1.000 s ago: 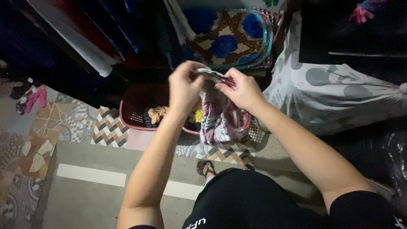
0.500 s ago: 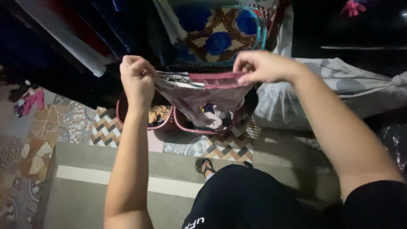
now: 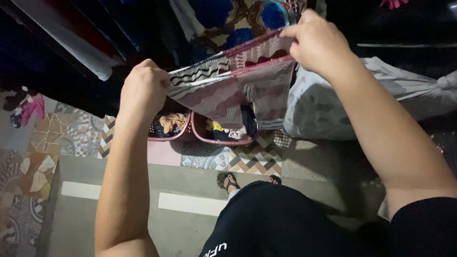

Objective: The person takes various garments from a laundry basket, places them on hangers, and hangs them on a clothing rack. The person handles items one at a time, including a patterned top, a dark shirt, a yellow shirt, and several pairs of shorts, using hangers and clothespins to secure them to the rack.

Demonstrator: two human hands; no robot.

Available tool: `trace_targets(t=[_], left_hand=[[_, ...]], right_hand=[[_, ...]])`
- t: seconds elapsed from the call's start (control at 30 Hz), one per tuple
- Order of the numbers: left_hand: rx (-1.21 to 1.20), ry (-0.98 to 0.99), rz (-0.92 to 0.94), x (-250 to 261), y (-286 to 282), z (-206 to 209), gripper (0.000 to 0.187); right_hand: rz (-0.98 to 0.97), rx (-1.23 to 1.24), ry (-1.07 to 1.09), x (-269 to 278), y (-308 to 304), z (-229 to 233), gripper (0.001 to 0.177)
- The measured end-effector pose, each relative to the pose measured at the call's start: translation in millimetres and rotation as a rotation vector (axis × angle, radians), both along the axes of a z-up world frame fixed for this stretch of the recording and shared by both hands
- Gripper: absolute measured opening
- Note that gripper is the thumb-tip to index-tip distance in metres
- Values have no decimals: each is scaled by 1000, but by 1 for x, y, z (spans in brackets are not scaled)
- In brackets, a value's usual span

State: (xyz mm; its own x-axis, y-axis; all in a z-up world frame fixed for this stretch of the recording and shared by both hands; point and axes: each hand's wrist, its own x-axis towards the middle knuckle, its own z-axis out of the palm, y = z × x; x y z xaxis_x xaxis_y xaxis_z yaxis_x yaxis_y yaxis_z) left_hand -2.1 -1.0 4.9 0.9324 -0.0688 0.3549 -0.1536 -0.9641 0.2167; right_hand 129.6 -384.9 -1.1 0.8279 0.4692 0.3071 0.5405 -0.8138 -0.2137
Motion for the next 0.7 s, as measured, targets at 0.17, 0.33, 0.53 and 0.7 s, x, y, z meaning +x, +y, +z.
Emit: trace_targets(t=[0.17, 0.33, 0.53, 0.7], left_hand=[[-155, 2, -63, -5, -7, 5, 19], [-150, 152, -97, -9, -33, 14, 18], [-694, -66, -451, 16, -134, 8, 71], [-789, -138, -339, 23, -163, 26, 37]], right_hand=[[95, 76, -90, 0, -7, -4, 34], [290, 169, -80, -8, 2, 11, 34], [681, 173, -301, -38, 38, 25, 27], [383, 362, -468, -54, 35, -2, 34]])
